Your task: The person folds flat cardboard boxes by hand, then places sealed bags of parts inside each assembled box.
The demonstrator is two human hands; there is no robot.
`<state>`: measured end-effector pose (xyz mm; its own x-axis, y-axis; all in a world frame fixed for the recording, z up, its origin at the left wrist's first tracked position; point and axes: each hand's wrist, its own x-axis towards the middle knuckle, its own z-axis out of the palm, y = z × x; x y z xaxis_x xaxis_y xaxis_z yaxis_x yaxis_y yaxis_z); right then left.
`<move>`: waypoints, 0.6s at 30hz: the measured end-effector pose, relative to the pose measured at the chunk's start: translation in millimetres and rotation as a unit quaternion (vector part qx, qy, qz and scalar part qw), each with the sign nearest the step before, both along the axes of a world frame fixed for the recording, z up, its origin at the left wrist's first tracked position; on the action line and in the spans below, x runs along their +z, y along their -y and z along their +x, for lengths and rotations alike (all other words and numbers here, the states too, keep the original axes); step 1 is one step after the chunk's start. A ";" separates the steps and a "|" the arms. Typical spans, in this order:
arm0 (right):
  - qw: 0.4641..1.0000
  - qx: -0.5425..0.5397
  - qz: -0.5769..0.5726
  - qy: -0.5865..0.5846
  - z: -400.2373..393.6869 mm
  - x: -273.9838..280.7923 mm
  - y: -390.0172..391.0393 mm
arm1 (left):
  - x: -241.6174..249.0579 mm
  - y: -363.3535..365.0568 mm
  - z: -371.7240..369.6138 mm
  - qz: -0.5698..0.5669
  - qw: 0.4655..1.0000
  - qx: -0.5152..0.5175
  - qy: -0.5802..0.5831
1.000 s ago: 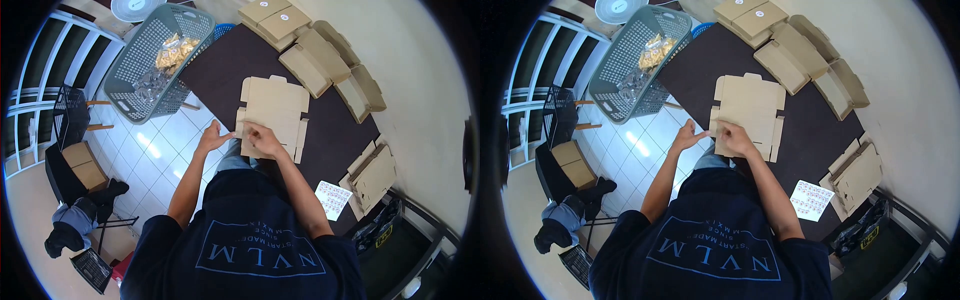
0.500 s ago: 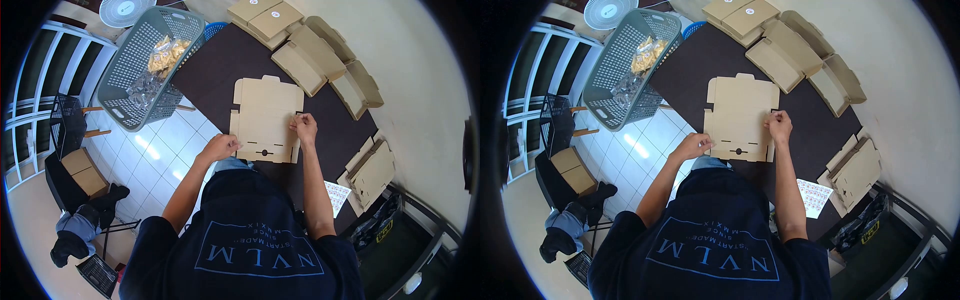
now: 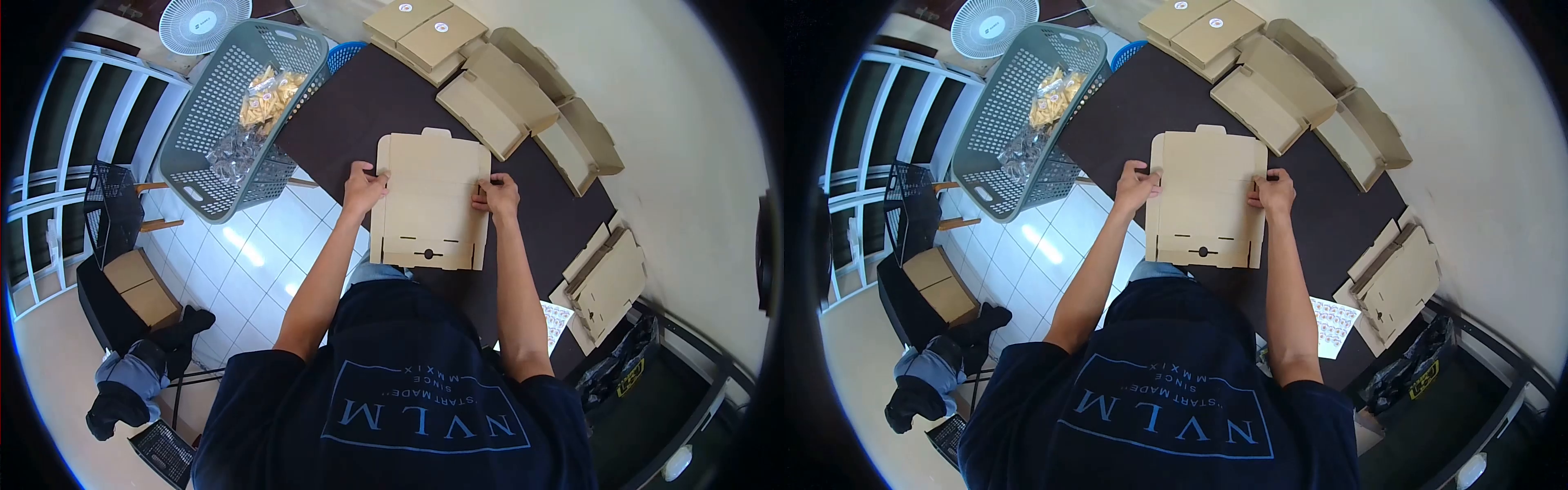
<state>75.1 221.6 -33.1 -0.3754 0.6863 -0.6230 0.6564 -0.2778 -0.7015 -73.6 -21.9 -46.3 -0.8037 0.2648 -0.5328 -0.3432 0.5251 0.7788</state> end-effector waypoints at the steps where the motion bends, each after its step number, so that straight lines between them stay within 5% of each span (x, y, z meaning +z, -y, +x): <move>1: 1.000 0.000 -0.001 -0.001 -1.6 -1.1 -0.6 | 2.6 -1.9 -4.0 -0.020 0.999 -0.034 0.011; 4: 1.000 0.000 -0.001 0.012 -2.6 -2.3 -0.4 | 4.0 -6.4 -13.7 -0.001 0.997 -0.040 0.061; 8: 0.993 -0.015 -0.046 -0.108 15.5 -0.8 1.8 | 4.6 1.8 -11.8 0.052 0.994 -0.029 0.091; 18: 0.922 0.014 -0.138 -0.361 73.3 -0.2 9.5 | 4.0 50.9 13.6 0.239 0.946 -0.216 -0.021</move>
